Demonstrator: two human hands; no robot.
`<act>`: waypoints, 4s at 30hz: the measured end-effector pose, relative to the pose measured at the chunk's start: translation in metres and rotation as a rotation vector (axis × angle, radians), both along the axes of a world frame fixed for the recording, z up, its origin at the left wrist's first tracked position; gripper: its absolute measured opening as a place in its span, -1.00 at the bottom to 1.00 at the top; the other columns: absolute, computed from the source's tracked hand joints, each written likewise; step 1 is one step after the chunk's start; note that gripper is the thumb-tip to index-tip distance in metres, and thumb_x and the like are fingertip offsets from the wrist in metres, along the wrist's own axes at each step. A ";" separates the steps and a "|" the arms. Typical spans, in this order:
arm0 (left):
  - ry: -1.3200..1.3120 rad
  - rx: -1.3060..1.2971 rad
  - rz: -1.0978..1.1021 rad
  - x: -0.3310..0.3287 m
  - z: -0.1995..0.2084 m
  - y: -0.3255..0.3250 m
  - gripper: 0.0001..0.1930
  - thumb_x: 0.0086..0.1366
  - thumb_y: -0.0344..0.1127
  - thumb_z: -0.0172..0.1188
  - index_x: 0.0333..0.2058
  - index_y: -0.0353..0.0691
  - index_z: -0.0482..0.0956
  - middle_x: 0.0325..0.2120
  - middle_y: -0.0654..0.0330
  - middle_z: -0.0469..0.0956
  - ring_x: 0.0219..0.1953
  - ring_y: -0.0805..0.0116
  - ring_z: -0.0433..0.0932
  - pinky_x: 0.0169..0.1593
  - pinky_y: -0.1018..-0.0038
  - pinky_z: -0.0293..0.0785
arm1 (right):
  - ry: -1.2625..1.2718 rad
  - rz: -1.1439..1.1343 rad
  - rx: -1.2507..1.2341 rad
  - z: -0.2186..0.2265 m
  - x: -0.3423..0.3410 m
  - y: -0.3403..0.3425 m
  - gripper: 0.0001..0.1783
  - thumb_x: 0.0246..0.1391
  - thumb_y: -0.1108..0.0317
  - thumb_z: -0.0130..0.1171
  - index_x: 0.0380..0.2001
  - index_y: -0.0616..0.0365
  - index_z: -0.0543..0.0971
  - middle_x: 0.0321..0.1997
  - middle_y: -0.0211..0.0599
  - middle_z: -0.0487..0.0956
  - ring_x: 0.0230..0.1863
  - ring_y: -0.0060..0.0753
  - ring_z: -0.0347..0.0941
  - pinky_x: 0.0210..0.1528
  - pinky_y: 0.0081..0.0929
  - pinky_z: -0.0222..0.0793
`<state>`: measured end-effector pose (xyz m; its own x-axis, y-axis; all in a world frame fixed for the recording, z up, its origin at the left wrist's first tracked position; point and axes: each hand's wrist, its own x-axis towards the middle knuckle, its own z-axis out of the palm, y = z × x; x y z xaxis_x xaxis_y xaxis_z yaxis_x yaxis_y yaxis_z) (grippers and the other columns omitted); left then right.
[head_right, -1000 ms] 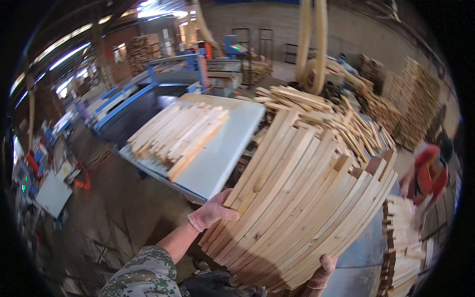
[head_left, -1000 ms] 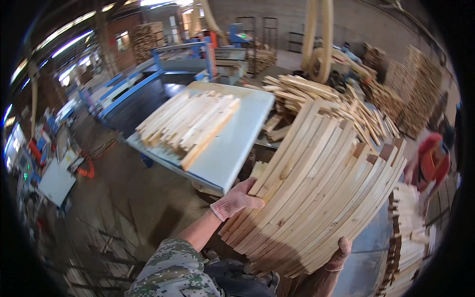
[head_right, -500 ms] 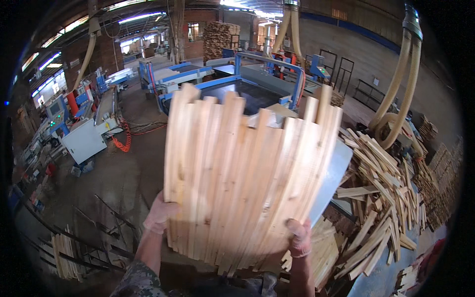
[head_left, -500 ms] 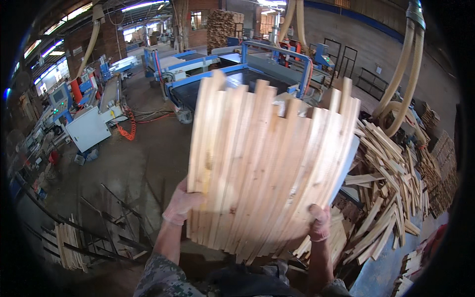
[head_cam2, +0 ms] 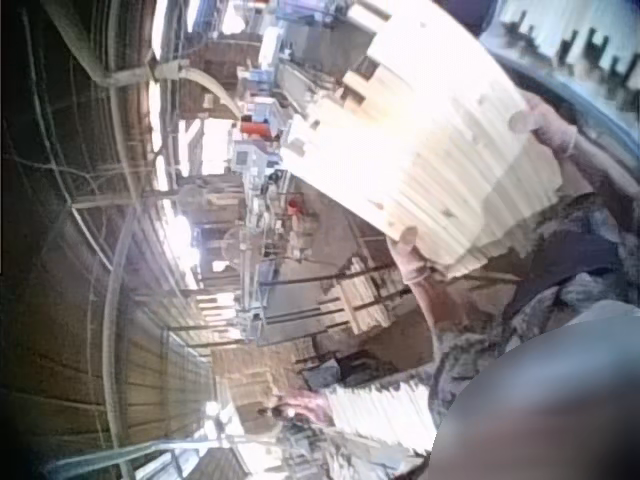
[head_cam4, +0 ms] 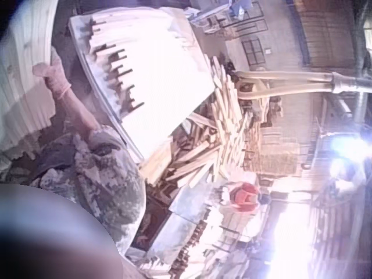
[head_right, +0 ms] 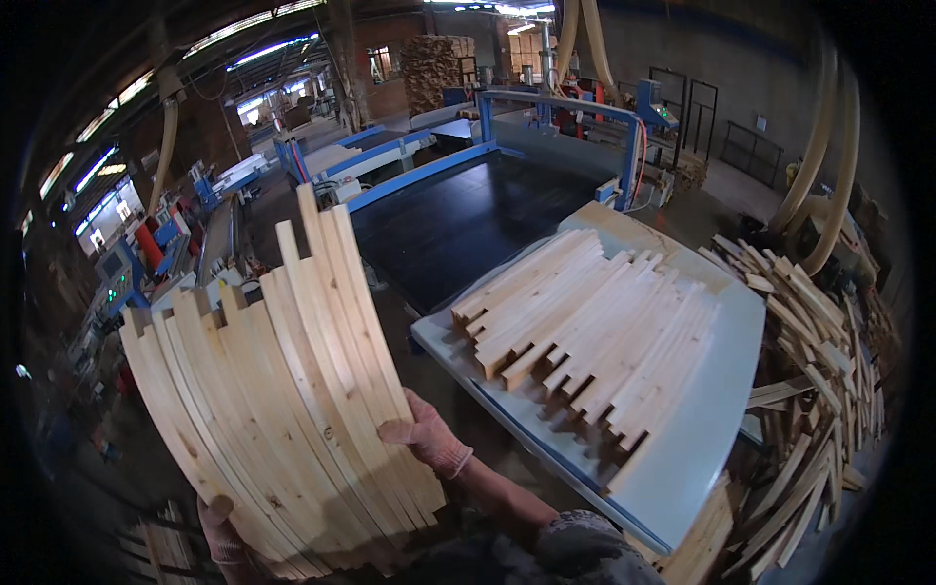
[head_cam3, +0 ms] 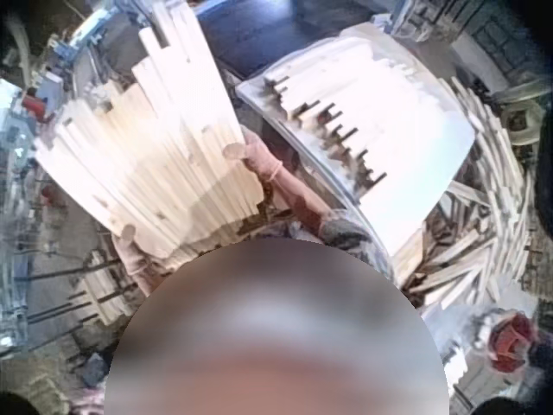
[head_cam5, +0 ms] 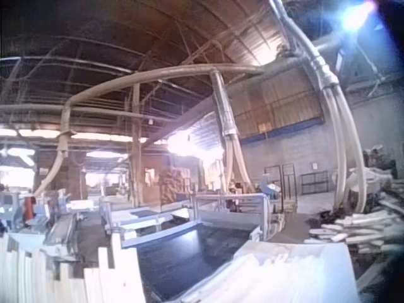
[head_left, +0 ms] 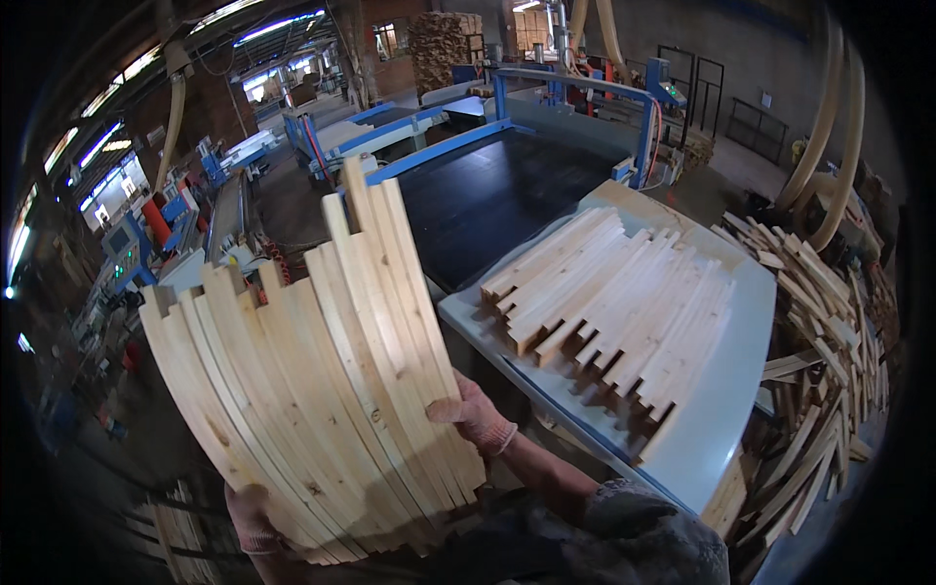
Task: The person repeatedly picks up stacks of light-colored wooden planks from a metal table and places them onto a conveyor belt. The person aligns the planks on the belt before moving to the next stack. The task continues in a repetitive loop throughout the clip.
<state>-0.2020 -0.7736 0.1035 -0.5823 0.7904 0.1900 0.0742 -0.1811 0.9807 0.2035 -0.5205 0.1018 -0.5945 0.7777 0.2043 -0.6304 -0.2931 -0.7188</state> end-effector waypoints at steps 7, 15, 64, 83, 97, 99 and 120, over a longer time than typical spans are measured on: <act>0.119 0.070 -0.014 -0.114 -0.001 0.153 -0.24 0.21 -0.06 0.49 0.27 -0.40 0.47 -0.06 0.10 0.66 -0.12 0.19 0.69 0.03 0.23 0.67 | -0.037 0.065 -0.063 -0.022 -0.104 0.179 -0.12 -0.03 0.24 0.57 0.34 0.19 0.42 0.23 -0.28 0.55 0.28 -0.36 0.45 0.40 -0.27 0.37; -0.058 -0.127 -0.060 -0.163 0.022 0.331 -0.10 0.03 -0.13 0.55 0.31 -0.42 0.43 0.06 0.02 0.66 0.01 0.06 0.71 0.08 0.17 0.68 | -0.048 0.002 -0.149 -0.022 -0.172 0.309 -0.10 -0.03 0.22 0.60 0.34 0.26 0.41 0.21 -0.23 0.58 0.21 -0.32 0.51 0.35 -0.24 0.42; 0.918 -0.024 -0.594 -0.096 -0.052 1.220 -0.19 0.28 -0.05 0.46 0.38 -0.35 0.37 0.35 -0.14 0.43 0.39 -0.10 0.41 0.44 0.12 0.35 | -0.434 -1.140 -0.515 -0.102 -0.178 0.897 -0.53 0.06 0.34 0.37 0.03 0.34 0.58 -0.14 -0.17 0.68 -0.21 -0.31 0.63 -0.16 -0.33 0.60; 0.112 0.044 -1.458 -0.010 -0.021 1.073 -0.64 0.38 -0.46 0.25 0.12 -0.38 0.67 0.10 0.08 0.68 0.13 0.27 0.63 0.32 0.38 0.45 | -1.524 -0.722 -0.279 -0.038 -0.186 0.770 -0.09 0.40 -0.32 0.01 0.54 0.12 0.27 0.51 0.10 0.41 0.52 0.15 0.31 0.52 -0.14 0.25; 0.115 -0.093 -1.815 0.241 -0.088 0.865 -0.30 0.32 -0.53 0.29 0.42 -0.45 0.32 0.37 -0.18 0.42 0.43 -0.03 0.41 0.49 0.22 0.30 | -1.651 -2.344 -0.838 -0.047 0.099 0.316 -0.07 0.19 0.09 0.41 0.51 0.25 0.29 0.30 0.17 0.56 0.32 0.15 0.49 0.40 -0.15 0.39; 0.224 0.007 -1.846 0.276 -0.083 0.838 -0.24 0.31 -0.47 0.28 0.45 -0.49 0.23 0.45 -0.24 0.27 0.50 -0.05 0.27 0.55 0.18 0.18 | -2.001 -2.410 -0.914 -0.079 0.123 0.232 -0.09 0.23 0.07 0.35 0.51 0.29 0.28 0.38 0.17 0.49 0.39 0.16 0.41 0.43 -0.12 0.35; 0.821 0.122 -1.515 0.322 -0.088 0.839 0.08 0.16 0.03 0.49 0.51 -0.33 0.13 0.43 -0.40 0.21 0.46 -0.26 0.28 0.49 0.15 0.28 | -1.564 -1.627 -1.335 -0.089 0.297 0.298 -0.13 0.34 -0.44 0.02 -0.35 0.33 0.67 -0.38 -0.05 0.61 -0.24 -0.11 0.54 -0.09 -0.07 0.41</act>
<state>0.1199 0.0659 0.0160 0.8787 0.4598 0.1286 0.2148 -0.6213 0.7536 0.5008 -0.2228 0.0128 0.9689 -0.1195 -0.2166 -0.2262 -0.7825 -0.5801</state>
